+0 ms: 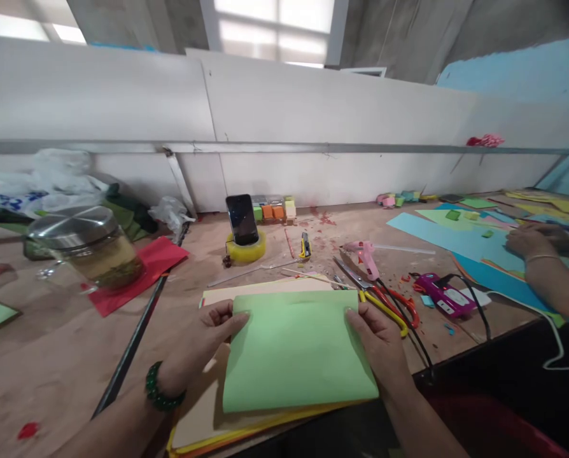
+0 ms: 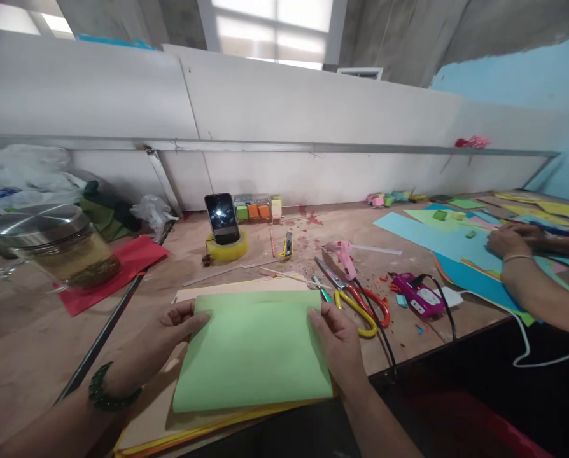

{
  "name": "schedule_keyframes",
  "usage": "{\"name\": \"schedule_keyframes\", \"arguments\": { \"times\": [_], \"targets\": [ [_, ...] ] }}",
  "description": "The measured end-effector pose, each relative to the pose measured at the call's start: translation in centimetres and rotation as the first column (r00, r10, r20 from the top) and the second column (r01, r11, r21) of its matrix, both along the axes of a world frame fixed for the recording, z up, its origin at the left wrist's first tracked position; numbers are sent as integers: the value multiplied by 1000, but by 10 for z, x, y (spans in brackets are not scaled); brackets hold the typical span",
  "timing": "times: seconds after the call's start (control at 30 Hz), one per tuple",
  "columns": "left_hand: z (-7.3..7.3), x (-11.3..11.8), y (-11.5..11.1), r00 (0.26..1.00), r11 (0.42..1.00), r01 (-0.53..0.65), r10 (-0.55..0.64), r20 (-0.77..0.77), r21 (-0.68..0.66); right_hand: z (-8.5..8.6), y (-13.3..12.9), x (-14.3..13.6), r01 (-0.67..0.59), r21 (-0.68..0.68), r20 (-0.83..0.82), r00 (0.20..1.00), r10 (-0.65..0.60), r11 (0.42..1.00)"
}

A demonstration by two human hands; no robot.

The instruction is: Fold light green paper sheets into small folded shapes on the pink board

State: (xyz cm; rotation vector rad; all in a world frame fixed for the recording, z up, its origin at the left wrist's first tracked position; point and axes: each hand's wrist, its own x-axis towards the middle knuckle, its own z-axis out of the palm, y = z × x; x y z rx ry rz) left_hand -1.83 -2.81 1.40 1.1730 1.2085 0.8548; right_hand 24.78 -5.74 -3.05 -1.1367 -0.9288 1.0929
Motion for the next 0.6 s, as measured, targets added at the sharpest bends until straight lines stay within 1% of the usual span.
{"name": "schedule_keyframes", "arguments": {
  "times": [0.2, 0.3, 0.43, 0.6],
  "targets": [
    [-4, -6, 0, 997, 996, -44, 48, -61, 78, 3, -1, 0, 41, 19, 50, 998, -42, 999],
    [-1, -6, 0, 996, 997, -40, 46, -80, 72, 3, 1, -1, 49, 56, 87, 995, -54, 997],
    [2, -6, 0, 995, 998, -37, 41, -86, 52, -2, 3, 0, 60, 77, 57, 996, -64, 995],
    [-10, -13, 3, 994, 996, -23, 33, -109, 90, -8, 4, 1, 43, 89, 26, 999, -45, 995]
  ]
}}
